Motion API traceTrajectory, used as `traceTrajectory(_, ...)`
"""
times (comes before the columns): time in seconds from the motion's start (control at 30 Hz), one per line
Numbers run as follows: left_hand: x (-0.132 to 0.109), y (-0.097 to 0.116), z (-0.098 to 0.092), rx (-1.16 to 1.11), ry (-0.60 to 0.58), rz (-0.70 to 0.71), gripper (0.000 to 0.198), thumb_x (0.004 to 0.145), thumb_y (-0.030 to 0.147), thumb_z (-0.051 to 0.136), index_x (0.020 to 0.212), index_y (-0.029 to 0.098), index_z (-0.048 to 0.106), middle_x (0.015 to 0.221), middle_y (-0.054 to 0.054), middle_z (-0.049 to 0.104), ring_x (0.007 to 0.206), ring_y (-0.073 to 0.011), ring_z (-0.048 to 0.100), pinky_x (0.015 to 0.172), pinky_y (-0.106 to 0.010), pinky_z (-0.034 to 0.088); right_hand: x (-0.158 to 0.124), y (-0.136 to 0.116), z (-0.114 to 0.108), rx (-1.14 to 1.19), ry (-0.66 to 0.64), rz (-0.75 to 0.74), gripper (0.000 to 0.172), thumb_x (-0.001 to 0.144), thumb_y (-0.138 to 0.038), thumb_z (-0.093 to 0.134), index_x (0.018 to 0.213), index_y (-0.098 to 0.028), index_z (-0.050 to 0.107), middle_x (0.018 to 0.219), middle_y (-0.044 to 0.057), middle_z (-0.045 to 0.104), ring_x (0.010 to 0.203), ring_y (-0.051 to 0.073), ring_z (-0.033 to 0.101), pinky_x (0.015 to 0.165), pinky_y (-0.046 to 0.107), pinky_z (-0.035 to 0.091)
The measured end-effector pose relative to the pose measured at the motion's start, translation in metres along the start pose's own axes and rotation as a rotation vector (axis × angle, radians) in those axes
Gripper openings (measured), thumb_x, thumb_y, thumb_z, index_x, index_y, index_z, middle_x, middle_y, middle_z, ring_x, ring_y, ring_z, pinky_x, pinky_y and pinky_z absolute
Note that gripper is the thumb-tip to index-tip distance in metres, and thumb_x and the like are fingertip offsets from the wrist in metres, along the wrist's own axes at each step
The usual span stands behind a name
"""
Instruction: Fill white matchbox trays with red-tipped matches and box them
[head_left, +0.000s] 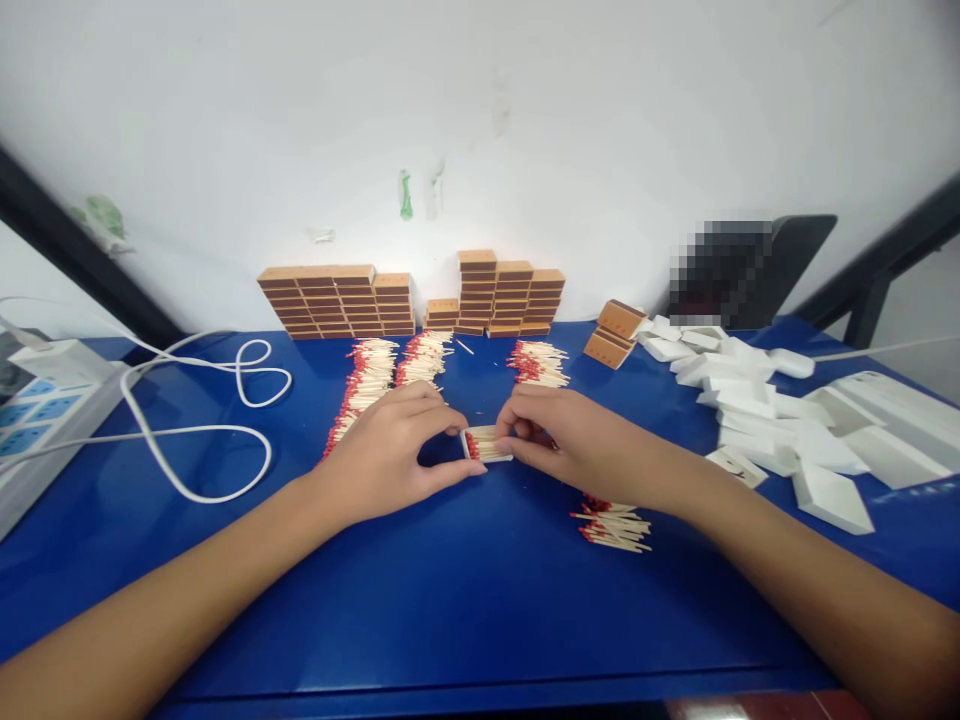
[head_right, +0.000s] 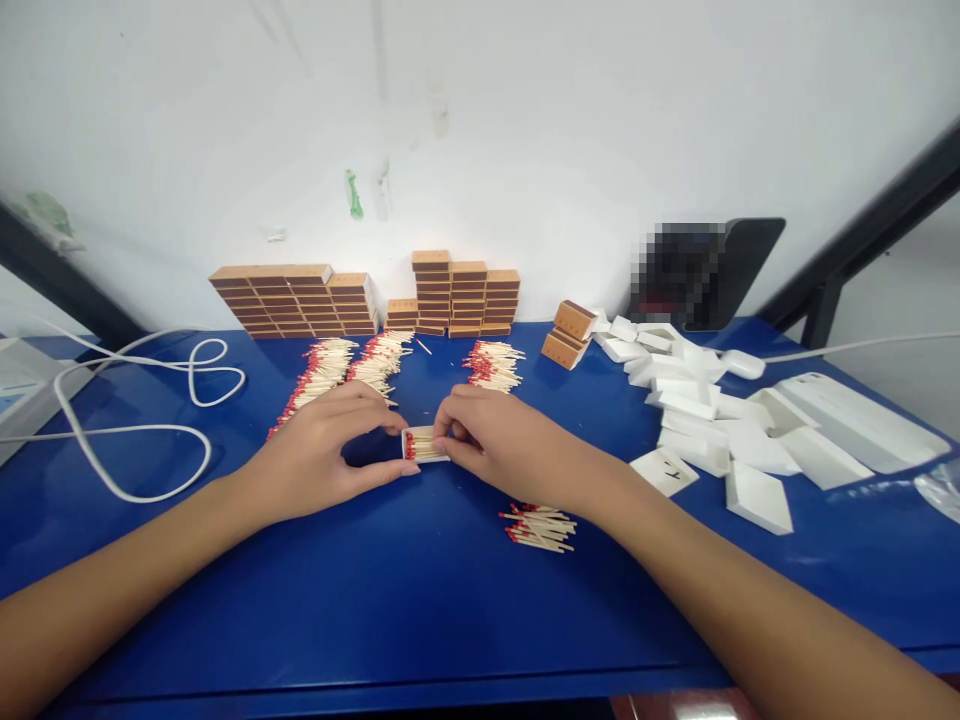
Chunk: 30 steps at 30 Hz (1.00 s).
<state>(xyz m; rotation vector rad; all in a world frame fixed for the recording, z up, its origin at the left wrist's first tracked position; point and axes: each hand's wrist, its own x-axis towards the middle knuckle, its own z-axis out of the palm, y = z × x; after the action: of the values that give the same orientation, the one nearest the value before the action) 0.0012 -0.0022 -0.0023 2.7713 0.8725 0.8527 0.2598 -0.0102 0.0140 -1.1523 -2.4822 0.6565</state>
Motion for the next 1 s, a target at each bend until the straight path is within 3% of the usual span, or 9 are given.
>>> traceTrajectory(0.2,0.0,0.0,0.0,-0.006,-0.006,-0.017,0.031,0.093,0.049,0.079,0.099,0.019,0.074,0.093,-0.006,0.075,0.094,-0.0247,0.07,0.086,-0.039,0.057,0.001,0.01,-0.017,-0.073,0.094,-0.007,0.022,0.104,-0.035,0.057,0.092,-0.022,0.07,0.086,0.005,0.07,0.075,0.018,0.059,0.068,0.032,0.042)
traceTrajectory(0.33,0.0,-0.001,0.001,-0.009,0.001,-0.018,0.032,0.093,0.049,0.08,0.1,0.019,0.074,0.093,-0.007,0.075,0.095,-0.0249,0.07,0.087,-0.04,0.057,-0.001,0.028,-0.035,-0.228,0.18,0.07,0.021,0.1,-0.033,0.058,0.089,-0.021,0.072,0.089,0.007,0.072,0.076,0.019,0.06,0.068,0.033,0.041)
traceTrajectory(0.53,0.0,-0.001,0.0,-0.011,-0.007,-0.025,0.031,0.093,0.049,0.079,0.099,0.019,0.074,0.092,-0.006,0.075,0.093,-0.0239,0.069,0.085,-0.039,0.057,0.001,0.04,-0.039,-0.215,0.037,0.054,0.019,0.097,-0.028,0.06,0.094,-0.021,0.077,0.088,0.007,0.074,0.081,0.021,0.063,0.072,0.034,0.044)
traceTrajectory(0.8,-0.001,0.0,0.001,-0.015,-0.009,-0.021,0.031,0.093,0.05,0.079,0.099,0.02,0.073,0.094,-0.006,0.076,0.096,-0.0247,0.069,0.087,-0.04,0.057,0.003,0.038,-0.033,-0.185,0.033,0.051,0.02,0.097,-0.029,0.062,0.098,-0.021,0.08,0.095,0.009,0.073,0.08,0.02,0.063,0.074,0.035,0.046)
traceTrajectory(1.0,-0.001,0.0,0.001,-0.008,-0.015,-0.015,0.032,0.093,0.05,0.079,0.101,0.02,0.074,0.092,-0.006,0.075,0.095,-0.0245,0.069,0.086,-0.04,0.057,0.005,0.038,-0.031,-0.201,0.034,0.038,0.021,0.096,-0.031,0.065,0.105,-0.021,0.081,0.088,0.007,0.072,0.076,0.02,0.061,0.072,0.034,0.044)
